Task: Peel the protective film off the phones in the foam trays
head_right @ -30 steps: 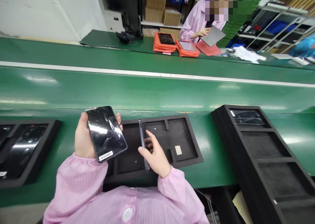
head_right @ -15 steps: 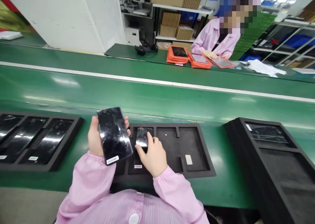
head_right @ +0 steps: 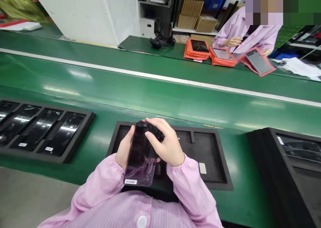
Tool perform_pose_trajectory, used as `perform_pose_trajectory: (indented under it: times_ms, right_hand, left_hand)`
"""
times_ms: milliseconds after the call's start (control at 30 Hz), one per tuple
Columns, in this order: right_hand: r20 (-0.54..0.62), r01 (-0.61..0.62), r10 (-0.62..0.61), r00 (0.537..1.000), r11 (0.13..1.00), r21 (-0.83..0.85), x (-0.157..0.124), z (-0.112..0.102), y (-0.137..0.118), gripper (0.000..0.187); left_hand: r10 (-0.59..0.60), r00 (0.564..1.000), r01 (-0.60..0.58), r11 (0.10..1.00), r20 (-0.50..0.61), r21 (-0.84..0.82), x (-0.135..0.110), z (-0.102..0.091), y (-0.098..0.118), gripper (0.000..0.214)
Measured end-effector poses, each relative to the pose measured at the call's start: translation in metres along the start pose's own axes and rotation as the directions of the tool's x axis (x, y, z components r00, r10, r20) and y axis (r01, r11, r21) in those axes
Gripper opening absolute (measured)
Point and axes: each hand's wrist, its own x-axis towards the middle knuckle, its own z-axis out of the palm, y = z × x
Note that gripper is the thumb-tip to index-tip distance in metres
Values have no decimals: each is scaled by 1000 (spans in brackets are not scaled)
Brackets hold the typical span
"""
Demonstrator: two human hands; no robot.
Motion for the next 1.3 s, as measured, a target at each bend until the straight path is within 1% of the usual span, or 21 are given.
perform_pose_trajectory:
  times_ms: [67, 133, 200, 233, 267, 333, 367, 433, 533, 700, 767, 833, 867, 933, 1000, 1033, 1067, 1133, 1167, 1233, 1300]
  right_hand:
    - [-8, -18, 18, 1000, 999, 29, 3, 2, 4, 28]
    - [-45, -41, 42, 998, 999, 24, 2, 5, 9, 27]
    - [-43, -88, 90, 995, 995, 47, -3, 9, 13, 34]
    - [-17, -122, 124, 992, 989, 84, -7, 12, 15, 41]
    - [23, -156, 155, 988, 978, 136, -11, 14, 15, 49]
    - [109, -210, 187, 976, 942, 262, -21, 19, 16, 63]
    - [136, -222, 187, 973, 920, 324, -25, 21, 16, 66]
    - [156, -226, 174, 972, 873, 433, -32, 24, 16, 64]
    - [145, -213, 160, 976, 830, 515, -37, 24, 17, 57]
    - [87, -232, 216, 972, 854, 465, -41, 20, 18, 59]
    - [48, -256, 260, 965, 876, 408, -44, 18, 19, 53]
    - [26, -320, 332, 943, 881, 348, -48, 17, 20, 46]
    - [32, -370, 381, 924, 867, 333, -50, 17, 21, 44]
    - [78, -487, 493, 866, 801, 349, -55, 22, 23, 45]
    - [159, -574, 563, 811, 711, 407, -59, 32, 23, 48]
    - [208, -592, 565, 798, 674, 441, -62, 38, 22, 50]
    - [256, -594, 544, 799, 649, 476, -65, 45, 20, 53]
    - [355, -564, 439, 826, 625, 539, -70, 58, 15, 59]
    - [408, -547, 367, 836, 625, 557, -72, 63, 12, 61]
    - [496, -513, 235, 836, 656, 554, -74, 68, 7, 59]
    - [532, -461, 170, 830, 745, 482, -76, 63, 6, 52]
  left_hand:
    - [-23, 999, 23, 1000, -31, 9, 0, -2, 1, 74]
    - [-41, 997, 42, 999, -68, 22, 1, -2, 1, 73]
    - [-16, 990, 23, 999, -141, 44, 3, -1, 0, 70]
    - [14, 982, -3, 998, -190, 58, 5, -1, -1, 67]
    - [71, 968, -54, 996, -240, 76, 6, 0, -2, 63]
    - [223, 929, -190, 972, -294, 136, 8, 1, -4, 51]
    - [291, 913, -250, 953, -286, 171, 9, 1, -5, 49]
    - [374, 900, -325, 917, -222, 230, 9, 2, -5, 60]
    - [380, 914, -331, 901, -141, 278, 8, 2, -4, 73]
    - [378, 917, -317, 884, -126, 345, 4, 2, -1, 81]
    - [411, 907, -339, 843, -93, 418, 0, -1, 2, 83]
    - [466, 883, -374, 775, -61, 510, -6, -5, 4, 83]
    - [487, 871, -379, 745, -60, 549, -9, -9, 5, 82]
    - [499, 859, -347, 728, -110, 591, -17, -16, 4, 81]
    - [505, 838, -296, 740, -208, 604, -26, -24, -1, 83]
    - [516, 817, -278, 742, -256, 609, -31, -28, -4, 83]
    - [536, 792, -270, 737, -292, 620, -36, -31, -7, 83]
    - [584, 745, -271, 706, -322, 654, -45, -36, -11, 81]
    - [595, 734, -259, 692, -328, 674, -49, -37, -12, 78]
    - [591, 720, -202, 680, -364, 705, -56, -39, -10, 71]
    - [560, 712, -124, 694, -424, 709, -61, -43, -5, 60]
